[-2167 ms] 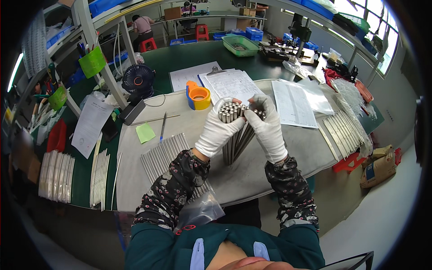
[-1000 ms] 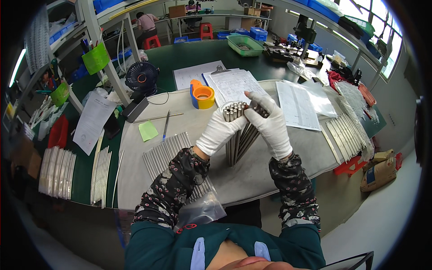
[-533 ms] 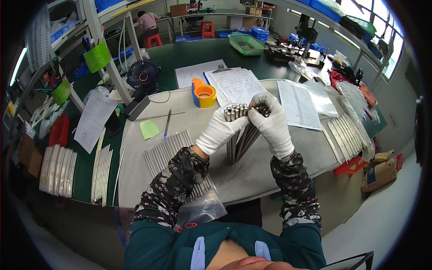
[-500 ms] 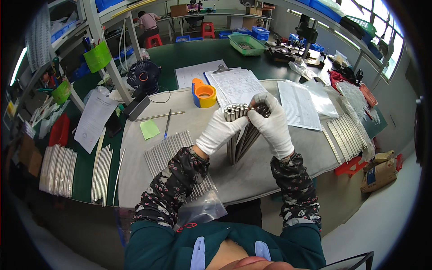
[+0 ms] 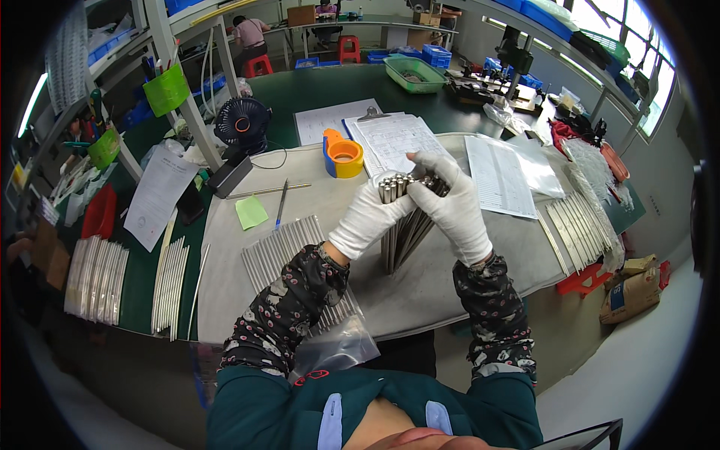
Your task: Bundling metal rods, sanding their ends, placing them into plastic bags, and sealing the bags with tape.
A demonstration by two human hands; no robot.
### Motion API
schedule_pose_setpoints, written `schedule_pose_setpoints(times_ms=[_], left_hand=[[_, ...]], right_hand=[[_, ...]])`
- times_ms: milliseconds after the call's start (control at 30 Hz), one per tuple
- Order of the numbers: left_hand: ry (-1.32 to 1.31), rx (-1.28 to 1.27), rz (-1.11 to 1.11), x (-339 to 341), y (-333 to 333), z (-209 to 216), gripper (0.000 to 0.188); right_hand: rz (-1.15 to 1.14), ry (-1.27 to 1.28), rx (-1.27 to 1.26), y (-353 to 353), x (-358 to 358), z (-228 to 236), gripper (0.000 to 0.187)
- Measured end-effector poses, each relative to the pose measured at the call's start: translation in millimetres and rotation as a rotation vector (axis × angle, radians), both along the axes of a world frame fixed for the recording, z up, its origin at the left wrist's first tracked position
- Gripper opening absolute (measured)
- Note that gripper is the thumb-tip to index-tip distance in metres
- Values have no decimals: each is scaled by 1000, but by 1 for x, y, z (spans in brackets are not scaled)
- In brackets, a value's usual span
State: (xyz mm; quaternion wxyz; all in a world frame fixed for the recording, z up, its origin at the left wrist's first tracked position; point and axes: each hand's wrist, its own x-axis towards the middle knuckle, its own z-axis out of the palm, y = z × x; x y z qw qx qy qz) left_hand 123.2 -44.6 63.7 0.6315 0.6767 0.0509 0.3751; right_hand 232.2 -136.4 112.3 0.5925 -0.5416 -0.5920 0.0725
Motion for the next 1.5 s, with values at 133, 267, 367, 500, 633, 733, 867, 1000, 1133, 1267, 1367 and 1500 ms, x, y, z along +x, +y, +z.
schedule_pose_setpoints(times_ms=[133,267,367,500,633,733,867,1000,1133,1267,1367,1500], left_hand=[[13,16,-1,-2,-1,1,26],[63,141,89,-6,-5,7,24],[74,200,117,-8,-7,10,23],[-1,265,136,-6,-5,9,18],[91,218,79,-9,-7,14,19],[53,234,104,-6,-3,10,16],[87,306,103,-4,5,3,17],[138,366,122,-7,4,7,18],[167,438,127,-9,1,15,19],[77,466,94,-9,1,16,24],[191,498,116,-13,-1,21,29],[321,477,-11,-14,-10,24,41]], right_hand=[[2,-159,75,2,4,-2,16],[-6,-61,44,2,2,-2,14],[-7,-11,17,1,0,-1,13],[34,-32,48,1,-2,2,15],[23,-200,32,1,5,0,19],[49,-151,49,2,6,-2,21],[32,-87,23,0,0,4,16],[51,-193,28,2,3,2,16],[41,-167,28,3,5,0,15],[30,-159,41,1,0,3,11],[40,-184,4,1,4,2,19],[190,12,47,1,-4,-2,57]])
